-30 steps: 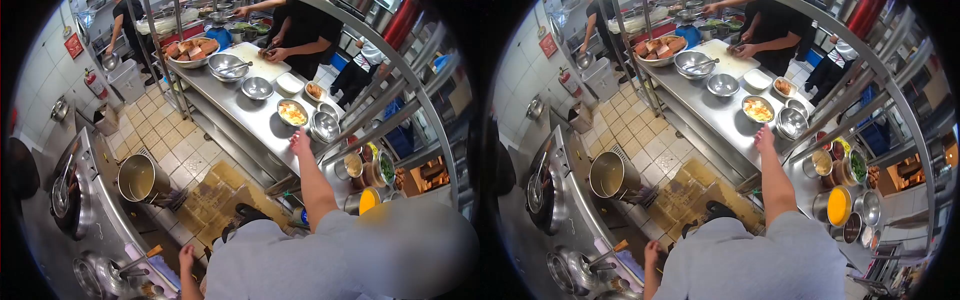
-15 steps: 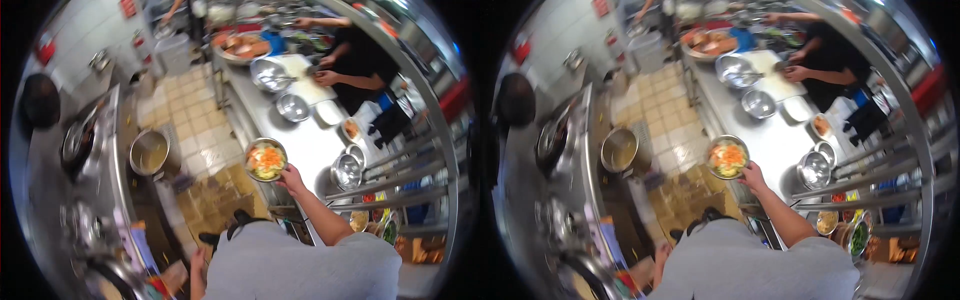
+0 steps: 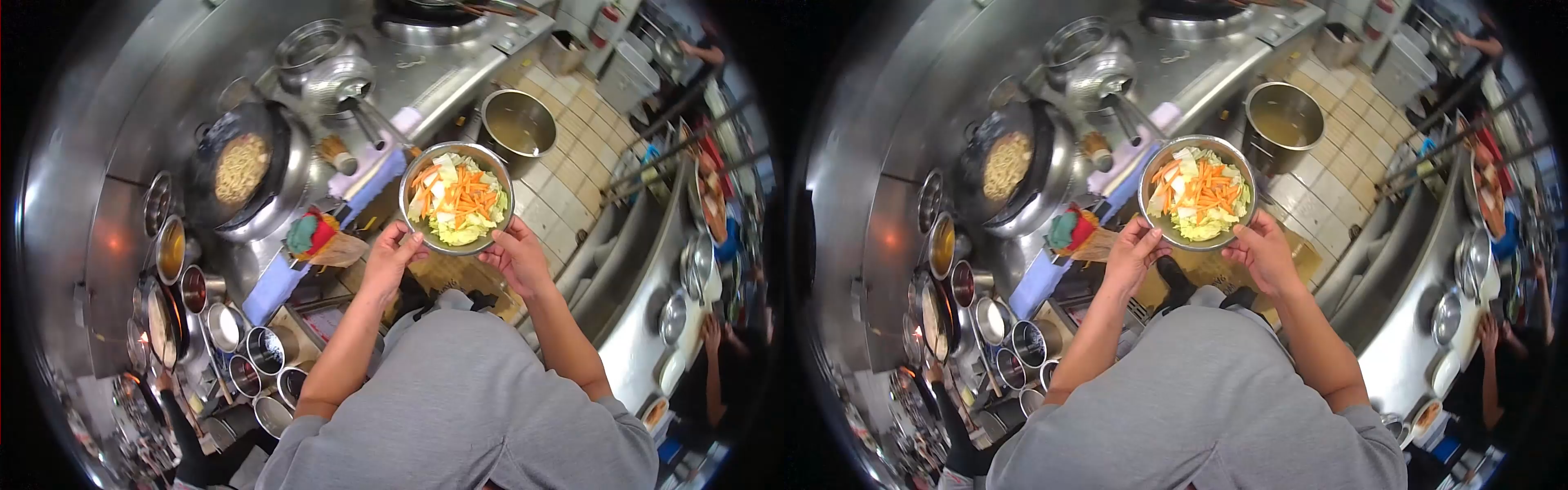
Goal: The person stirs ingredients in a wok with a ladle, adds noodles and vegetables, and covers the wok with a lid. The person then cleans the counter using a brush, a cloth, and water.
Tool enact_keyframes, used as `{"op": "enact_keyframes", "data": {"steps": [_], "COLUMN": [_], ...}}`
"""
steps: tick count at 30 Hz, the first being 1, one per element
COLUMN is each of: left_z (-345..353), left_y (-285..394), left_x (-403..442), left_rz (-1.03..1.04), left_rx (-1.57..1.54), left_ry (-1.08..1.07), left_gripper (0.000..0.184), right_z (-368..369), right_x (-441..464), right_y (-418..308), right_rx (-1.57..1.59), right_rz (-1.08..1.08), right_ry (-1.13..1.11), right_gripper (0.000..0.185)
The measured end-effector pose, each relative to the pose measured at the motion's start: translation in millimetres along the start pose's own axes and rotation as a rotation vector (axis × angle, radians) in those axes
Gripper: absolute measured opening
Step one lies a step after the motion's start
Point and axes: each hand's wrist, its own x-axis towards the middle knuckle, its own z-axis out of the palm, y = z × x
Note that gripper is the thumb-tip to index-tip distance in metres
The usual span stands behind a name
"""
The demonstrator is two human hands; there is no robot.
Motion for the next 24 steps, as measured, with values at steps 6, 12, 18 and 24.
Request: {"op": "enact_keyframes", "data": {"steps": [6,12,18,24], "left_z": [-75.2,-216.8,-361.1,-433.5], "left_y": [52.4,128.3,201.1,221.3], "left_x": [-6.9,-8.0,3.9,53.2], "left_rz": [0.157,0.339,0.353,0.345], "left_rx": [-0.349,-0.226,0.084,1.220], "left_ry": [0.242,0.481,0.780,1.146], "left_gripper": [0.005,0.003,0.007,0.013], "right_z": [74.4,59.0,-34.6,-168.1], "right_x": [59.1,93.6,106.7,44.3], "right_y": [10.6,24.4,88.6,147.0], "right_rx": [-0.237,-0.244,-0.556,-0.960], "right_rz": [0.134,0.158,0.355,0.614], "right_ry": [-0.195,-0.150,0.178,0.467], "right_gripper": [0.014,0.017,0.012,0.020]}}
